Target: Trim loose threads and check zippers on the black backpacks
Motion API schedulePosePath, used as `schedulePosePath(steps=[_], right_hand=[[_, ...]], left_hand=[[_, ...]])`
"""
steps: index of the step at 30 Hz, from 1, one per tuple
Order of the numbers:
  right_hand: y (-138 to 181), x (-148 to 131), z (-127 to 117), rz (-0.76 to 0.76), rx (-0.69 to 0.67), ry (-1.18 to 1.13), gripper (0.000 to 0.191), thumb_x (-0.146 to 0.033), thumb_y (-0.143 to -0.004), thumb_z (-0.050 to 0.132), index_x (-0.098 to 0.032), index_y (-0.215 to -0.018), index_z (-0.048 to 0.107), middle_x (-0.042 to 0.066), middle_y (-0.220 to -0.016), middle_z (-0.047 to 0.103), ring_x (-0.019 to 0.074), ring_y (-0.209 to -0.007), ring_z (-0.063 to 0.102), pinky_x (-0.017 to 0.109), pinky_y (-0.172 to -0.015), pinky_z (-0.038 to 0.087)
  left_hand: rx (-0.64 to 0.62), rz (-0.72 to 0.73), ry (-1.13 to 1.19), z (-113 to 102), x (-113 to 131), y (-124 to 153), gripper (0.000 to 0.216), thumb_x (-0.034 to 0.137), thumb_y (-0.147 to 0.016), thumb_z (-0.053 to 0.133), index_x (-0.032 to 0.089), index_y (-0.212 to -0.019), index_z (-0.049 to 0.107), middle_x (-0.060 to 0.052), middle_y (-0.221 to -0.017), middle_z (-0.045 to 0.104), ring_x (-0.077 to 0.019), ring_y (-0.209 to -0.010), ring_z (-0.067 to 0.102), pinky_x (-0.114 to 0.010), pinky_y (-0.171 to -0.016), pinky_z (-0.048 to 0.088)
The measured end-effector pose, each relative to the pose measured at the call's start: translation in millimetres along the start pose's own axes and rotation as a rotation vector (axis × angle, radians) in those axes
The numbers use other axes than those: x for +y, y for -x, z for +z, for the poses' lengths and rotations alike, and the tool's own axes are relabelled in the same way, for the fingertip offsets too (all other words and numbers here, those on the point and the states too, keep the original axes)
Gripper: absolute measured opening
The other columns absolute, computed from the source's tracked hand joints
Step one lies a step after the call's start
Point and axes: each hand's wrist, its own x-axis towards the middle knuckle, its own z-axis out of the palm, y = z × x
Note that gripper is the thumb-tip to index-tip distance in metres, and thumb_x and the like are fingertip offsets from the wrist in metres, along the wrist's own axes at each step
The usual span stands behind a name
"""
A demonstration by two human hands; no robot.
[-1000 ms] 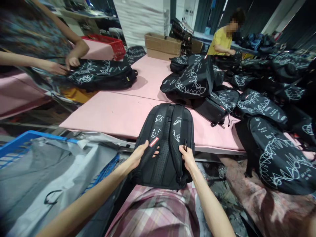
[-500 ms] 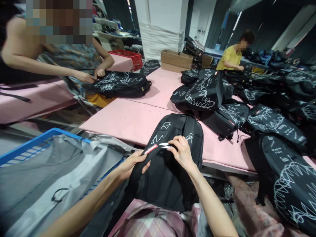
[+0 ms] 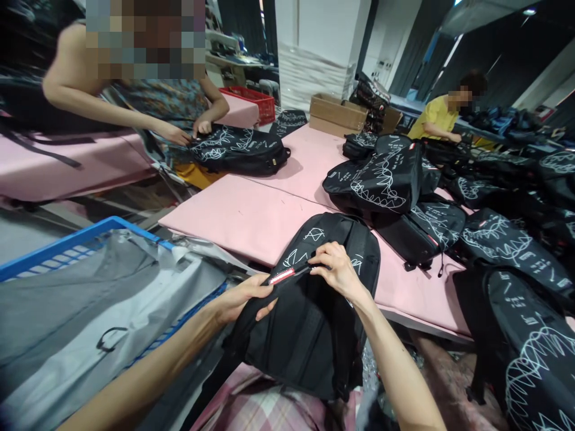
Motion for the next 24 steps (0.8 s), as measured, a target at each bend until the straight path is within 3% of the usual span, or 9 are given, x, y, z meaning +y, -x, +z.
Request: schedulePosePath(steps=[16,24], right_hand=[[1.7,3.5,-5.0,-0.009,0.010,0.000,0.016,-0.036,-0.080,0.062,-0.023,-0.087,0.069,0.004,-0.082,0.060,0.0184,-0.079,0.053,0.036,-0.075,0.040],[2.0,0.4,-3.0,0.001,-0.004,-0.009,0.018,-0.038,-0.080,0.062,-0.024,-0.088,0.069,0.004,-0.082,0.060,0.0187,-0.080,0.054,0.037,-0.076,0.041]], left_hand=[[-0.097,-0.027,0.017,2.7,6.9,0.9,0.040,0.038,-0.068,0.073,0.007,-0.086,0.057,-0.003,-0.058,0.059,-0.0077,-0.042,0.051,-0.016,-0.039,0.035],[-0.053,-0.043,0.008,4.2,6.2,0.0,0.037,0.037,-0.068,0.073,0.009,-0.083,0.055,-0.004,-0.059,0.061,-0.0088,-0.042,0.053,-0.017,-0.038,0.037]])
